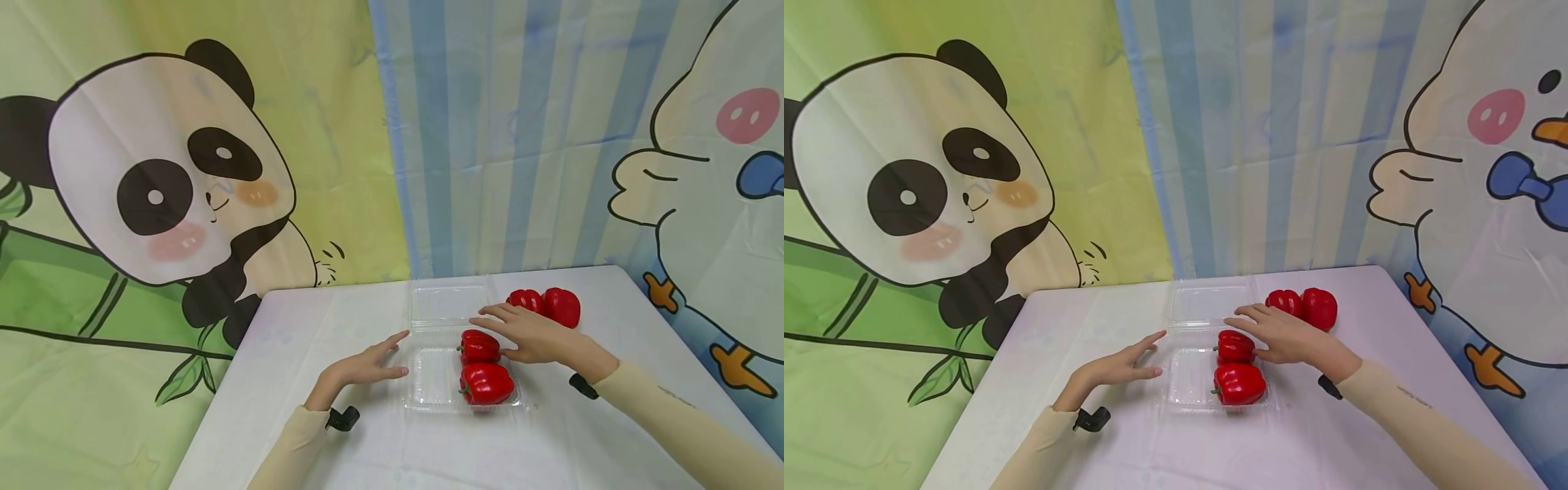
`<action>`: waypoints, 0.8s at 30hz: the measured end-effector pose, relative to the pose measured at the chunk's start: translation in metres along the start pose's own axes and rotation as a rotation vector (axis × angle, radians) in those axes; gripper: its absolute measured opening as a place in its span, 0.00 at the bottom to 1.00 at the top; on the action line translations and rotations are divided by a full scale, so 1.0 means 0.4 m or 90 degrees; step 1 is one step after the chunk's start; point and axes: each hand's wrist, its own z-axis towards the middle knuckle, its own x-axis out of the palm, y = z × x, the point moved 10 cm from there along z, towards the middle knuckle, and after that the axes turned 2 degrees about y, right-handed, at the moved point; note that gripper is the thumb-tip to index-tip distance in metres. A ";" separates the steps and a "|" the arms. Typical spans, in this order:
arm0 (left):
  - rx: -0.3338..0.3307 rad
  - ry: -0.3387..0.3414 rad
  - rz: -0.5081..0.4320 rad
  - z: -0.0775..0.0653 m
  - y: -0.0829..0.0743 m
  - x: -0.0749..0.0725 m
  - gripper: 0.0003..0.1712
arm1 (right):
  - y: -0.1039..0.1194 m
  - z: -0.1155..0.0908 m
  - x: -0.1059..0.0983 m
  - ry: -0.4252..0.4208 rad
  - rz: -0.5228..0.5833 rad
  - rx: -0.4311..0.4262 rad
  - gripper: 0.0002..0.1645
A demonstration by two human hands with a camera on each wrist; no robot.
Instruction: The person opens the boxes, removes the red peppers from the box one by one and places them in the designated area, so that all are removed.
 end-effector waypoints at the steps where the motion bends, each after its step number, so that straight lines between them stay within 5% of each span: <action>1: 0.000 0.000 0.000 0.000 0.000 0.000 0.52 | 0.006 0.003 0.000 0.007 -0.004 -0.004 0.58; 14: -0.001 0.000 -0.005 0.000 -0.002 0.000 0.52 | 0.053 0.031 0.051 0.097 -0.102 -0.073 0.60; 24: 0.004 -0.003 -0.007 -0.002 -0.005 0.000 0.51 | 0.062 0.050 0.080 0.146 -0.090 -0.043 0.64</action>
